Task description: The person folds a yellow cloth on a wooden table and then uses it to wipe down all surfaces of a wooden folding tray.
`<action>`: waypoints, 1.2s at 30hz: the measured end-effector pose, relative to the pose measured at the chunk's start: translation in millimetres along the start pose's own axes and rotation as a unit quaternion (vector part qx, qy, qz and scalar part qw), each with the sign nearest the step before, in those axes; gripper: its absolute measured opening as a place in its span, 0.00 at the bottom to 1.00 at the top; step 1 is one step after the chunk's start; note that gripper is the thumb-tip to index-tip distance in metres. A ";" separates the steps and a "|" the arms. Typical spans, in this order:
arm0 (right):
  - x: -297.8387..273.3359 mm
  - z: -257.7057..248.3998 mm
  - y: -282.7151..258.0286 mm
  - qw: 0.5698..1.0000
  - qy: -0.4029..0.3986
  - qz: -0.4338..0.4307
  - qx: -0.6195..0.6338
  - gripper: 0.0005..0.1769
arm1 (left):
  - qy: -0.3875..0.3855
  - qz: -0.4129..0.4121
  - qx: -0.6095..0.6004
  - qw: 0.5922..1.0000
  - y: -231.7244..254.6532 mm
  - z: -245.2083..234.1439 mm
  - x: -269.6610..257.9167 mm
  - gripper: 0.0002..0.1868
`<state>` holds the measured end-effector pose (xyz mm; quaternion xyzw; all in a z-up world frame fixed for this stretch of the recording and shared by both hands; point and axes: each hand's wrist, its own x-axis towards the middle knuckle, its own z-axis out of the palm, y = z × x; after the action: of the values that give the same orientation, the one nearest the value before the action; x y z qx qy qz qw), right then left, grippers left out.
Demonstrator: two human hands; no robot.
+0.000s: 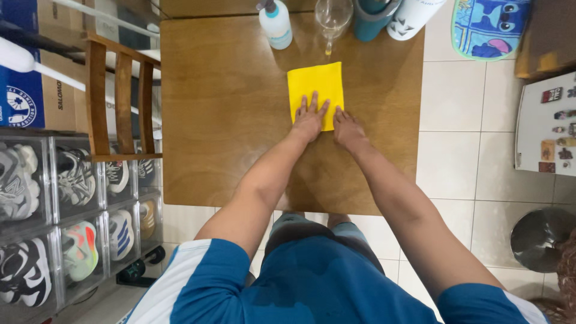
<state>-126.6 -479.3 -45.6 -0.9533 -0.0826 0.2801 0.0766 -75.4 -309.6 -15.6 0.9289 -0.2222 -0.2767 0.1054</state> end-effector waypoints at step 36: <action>19.2 -9.5 -135.8 1.000 -0.016 -0.015 -0.003 0.39 | -0.022 -0.023 -0.031 0.999 -109.5 -43.6 -70.6 0.40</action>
<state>-121.1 -344.0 -21.6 -0.9477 -0.0986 0.2938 0.0768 -65.0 -177.0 18.5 0.9239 -0.1944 -0.3058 0.1228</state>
